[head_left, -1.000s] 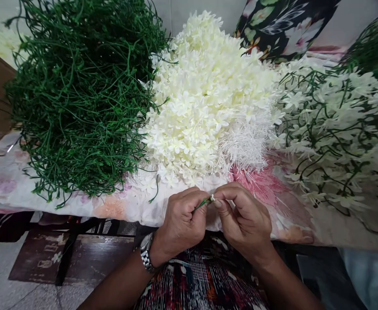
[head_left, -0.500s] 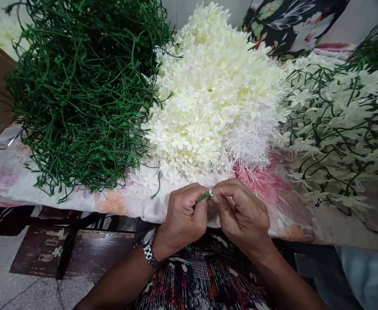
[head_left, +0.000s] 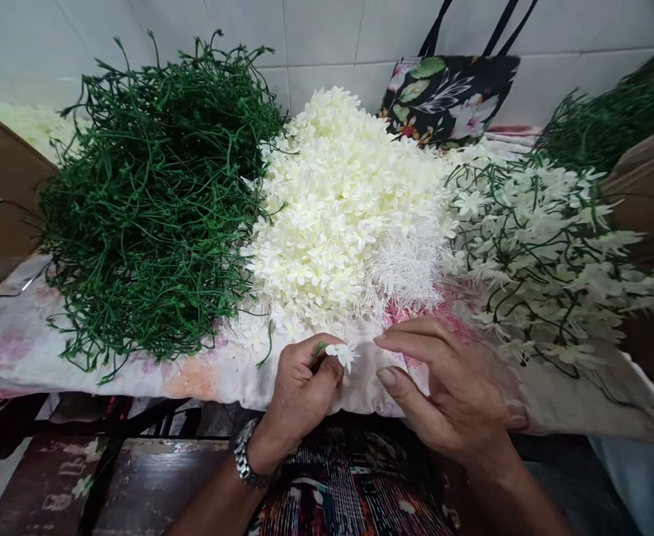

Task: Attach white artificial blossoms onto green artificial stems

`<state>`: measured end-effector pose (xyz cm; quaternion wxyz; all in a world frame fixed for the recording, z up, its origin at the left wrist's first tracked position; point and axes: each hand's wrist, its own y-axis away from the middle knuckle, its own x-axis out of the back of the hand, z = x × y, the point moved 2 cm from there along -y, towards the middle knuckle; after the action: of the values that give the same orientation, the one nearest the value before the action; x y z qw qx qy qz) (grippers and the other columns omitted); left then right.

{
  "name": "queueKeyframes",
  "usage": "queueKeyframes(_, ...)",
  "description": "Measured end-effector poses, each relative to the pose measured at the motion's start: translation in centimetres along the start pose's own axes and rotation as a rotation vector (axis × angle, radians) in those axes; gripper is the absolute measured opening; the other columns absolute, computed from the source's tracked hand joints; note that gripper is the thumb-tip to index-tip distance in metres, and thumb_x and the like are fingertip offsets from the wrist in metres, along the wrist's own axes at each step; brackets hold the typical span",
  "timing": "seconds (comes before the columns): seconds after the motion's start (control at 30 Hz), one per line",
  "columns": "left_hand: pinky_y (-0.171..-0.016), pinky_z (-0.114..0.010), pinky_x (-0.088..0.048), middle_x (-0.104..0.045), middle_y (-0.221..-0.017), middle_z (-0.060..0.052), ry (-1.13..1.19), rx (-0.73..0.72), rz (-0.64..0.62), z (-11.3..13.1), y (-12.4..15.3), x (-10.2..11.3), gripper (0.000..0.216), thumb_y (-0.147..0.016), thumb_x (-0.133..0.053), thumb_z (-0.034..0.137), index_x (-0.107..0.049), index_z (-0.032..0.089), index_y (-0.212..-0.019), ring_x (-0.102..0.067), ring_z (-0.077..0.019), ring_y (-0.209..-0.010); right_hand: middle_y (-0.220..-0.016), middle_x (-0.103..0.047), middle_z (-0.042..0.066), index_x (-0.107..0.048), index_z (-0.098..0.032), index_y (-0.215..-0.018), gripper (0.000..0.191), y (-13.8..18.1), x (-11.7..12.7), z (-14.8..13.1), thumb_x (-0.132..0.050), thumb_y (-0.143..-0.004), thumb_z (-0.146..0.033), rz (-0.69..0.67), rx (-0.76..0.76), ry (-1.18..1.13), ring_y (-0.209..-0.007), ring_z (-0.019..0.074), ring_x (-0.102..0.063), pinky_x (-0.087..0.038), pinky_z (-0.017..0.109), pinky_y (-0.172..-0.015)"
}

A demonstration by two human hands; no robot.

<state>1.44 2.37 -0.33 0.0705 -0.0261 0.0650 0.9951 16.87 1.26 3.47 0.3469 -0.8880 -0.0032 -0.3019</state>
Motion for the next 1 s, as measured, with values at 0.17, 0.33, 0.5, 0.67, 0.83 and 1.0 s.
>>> queueKeyframes(0.17,-0.046,-0.017,-0.033,-0.045,-0.052,0.005,-0.163,-0.078,-0.063,0.1,-0.2,-0.2,0.017,-0.076,-0.047,0.014,-0.063,0.015,-0.07,-0.039,-0.0069,-0.048,-0.084,-0.056,0.005,-0.058,-0.014,-0.1,0.025,-0.2,-0.3,-0.7,-0.055,-0.077,-0.003,-0.015,0.096,-0.005,-0.076,0.0134,-0.055,-0.049,0.025,-0.062)
queueKeyframes(0.33,-0.048,-0.018,-0.033,-0.047,-0.053,0.004,-0.233,-0.155,-0.108,0.7,-0.2,-0.4,0.019,-0.079,-0.045,0.014,-0.062,0.015,-0.071,-0.04,-0.0073,-0.049,-0.082,-0.057,0.005,-0.058,-0.013,-0.099,0.023,-0.4,-0.7,-0.5,-0.055,-0.078,-0.004,-0.051,0.079,0.033,-0.075,0.0134,-0.055,-0.049,0.025,-0.062)
queueKeyframes(0.5,-0.05,-0.018,-0.036,-0.049,-0.058,0.003,-0.107,-0.14,-0.118,0.3,0.0,-0.1,0.018,-0.084,-0.048,0.024,-0.062,0.016,-0.077,-0.042,-0.0083,-0.052,-0.077,-0.057,0.005,-0.059,-0.013,-0.093,0.019,0.0,-1.2,0.1,-0.055,-0.078,-0.003,-0.03,0.066,0.042,-0.071,0.0133,-0.055,-0.048,0.025,-0.061)
queueKeyframes(0.67,-0.047,-0.018,-0.034,-0.043,-0.053,0.004,-0.079,-0.142,-0.07,-0.3,-0.1,0.2,0.026,-0.086,-0.049,0.033,-0.059,0.015,-0.071,-0.039,-0.008,-0.049,-0.077,-0.058,0.005,-0.055,-0.013,-0.097,0.023,0.2,-1.4,0.0,-0.057,-0.077,-0.003,0.012,0.061,0.018,-0.072,0.013,-0.055,-0.048,0.025,-0.061)
queueKeyframes(0.83,-0.044,-0.018,-0.032,-0.042,-0.052,0.004,-0.079,-0.173,-0.074,-0.1,-0.1,0.1,0.028,-0.086,-0.048,0.036,-0.055,0.015,-0.069,-0.037,-0.0075,-0.047,-0.075,-0.057,0.004,-0.055,-0.016,-0.089,0.019,0.2,-1.5,0.0,-0.056,-0.076,-0.002,-0.003,0.055,-0.017,-0.071,0.0136,-0.055,-0.048,0.025,-0.06)
queueKeyframes(1.0,-0.045,-0.018,-0.032,-0.04,-0.051,0.004,-0.127,-0.184,-0.1,0.3,0.0,0.1,0.027,-0.087,-0.047,0.033,-0.053,0.016,-0.067,-0.036,-0.0078,-0.047,-0.078,-0.057,0.004,-0.055,-0.015,-0.093,0.02,0.3,-1.5,0.1,-0.055,-0.077,-0.003,-0.051,0.044,-0.007,-0.074,0.0137,-0.054,-0.048,0.026,-0.062)
